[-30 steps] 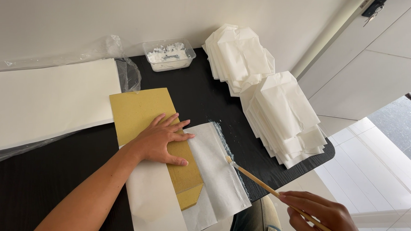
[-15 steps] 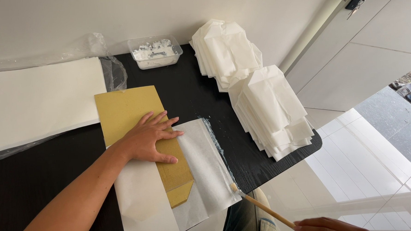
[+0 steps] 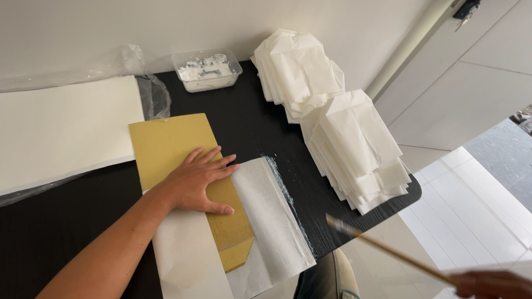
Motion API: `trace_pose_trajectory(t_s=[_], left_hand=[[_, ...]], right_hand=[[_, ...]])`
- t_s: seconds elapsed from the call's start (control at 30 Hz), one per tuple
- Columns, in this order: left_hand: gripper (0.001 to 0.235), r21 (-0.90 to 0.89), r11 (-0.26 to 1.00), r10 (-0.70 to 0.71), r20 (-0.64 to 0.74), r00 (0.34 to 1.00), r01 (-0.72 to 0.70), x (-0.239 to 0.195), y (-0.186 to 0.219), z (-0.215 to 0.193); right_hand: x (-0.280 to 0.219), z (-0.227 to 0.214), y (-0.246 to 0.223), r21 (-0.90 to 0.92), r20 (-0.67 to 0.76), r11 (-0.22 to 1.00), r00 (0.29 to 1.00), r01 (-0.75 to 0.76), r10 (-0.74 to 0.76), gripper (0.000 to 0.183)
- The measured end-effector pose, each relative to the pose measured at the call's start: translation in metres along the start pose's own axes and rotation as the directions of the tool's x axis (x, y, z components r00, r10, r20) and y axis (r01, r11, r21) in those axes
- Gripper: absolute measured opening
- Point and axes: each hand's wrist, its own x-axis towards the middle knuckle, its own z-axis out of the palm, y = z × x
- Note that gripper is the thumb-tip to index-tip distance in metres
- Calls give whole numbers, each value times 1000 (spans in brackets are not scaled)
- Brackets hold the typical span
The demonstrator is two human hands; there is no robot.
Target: The person applies glue to a white sheet of paper using a brush, then folds the paper over a rectangular cardboard piece. They press the folded edges to secure them and continue folding the paper into a triangular shape.
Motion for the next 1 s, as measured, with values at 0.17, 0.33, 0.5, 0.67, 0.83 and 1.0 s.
trace_pose_trajectory(t_s=[0.17,0.33,0.5,0.67,0.83,1.0], left_hand=[[117,11,1000,16,-46,999,-16,-1,-2,1],[120,-41,997,68,-76,995,-71,-4,-3,0],[125,-71,996,55,-70,996,-60,-6,-1,-5],[126,-60,997,42,-14,999,-43,-10,0,-12],[129,-203,972,116,-40,992,-122,-8,-2,-7],[128,-199,973,112,-36,993,-117,-9,-2,-6]], right_hand=[[71,127,-2,161,-95,986,994,-33,49,13],[166,270,-14,544,-44,837,994,-57,97,22],[245,381,-8,636,43,735,962,-234,268,29],[280,441,1,647,260,615,888,-452,379,45],[291,443,11,412,508,637,745,-651,432,50],[255,400,7,-89,545,873,710,-480,446,59]])
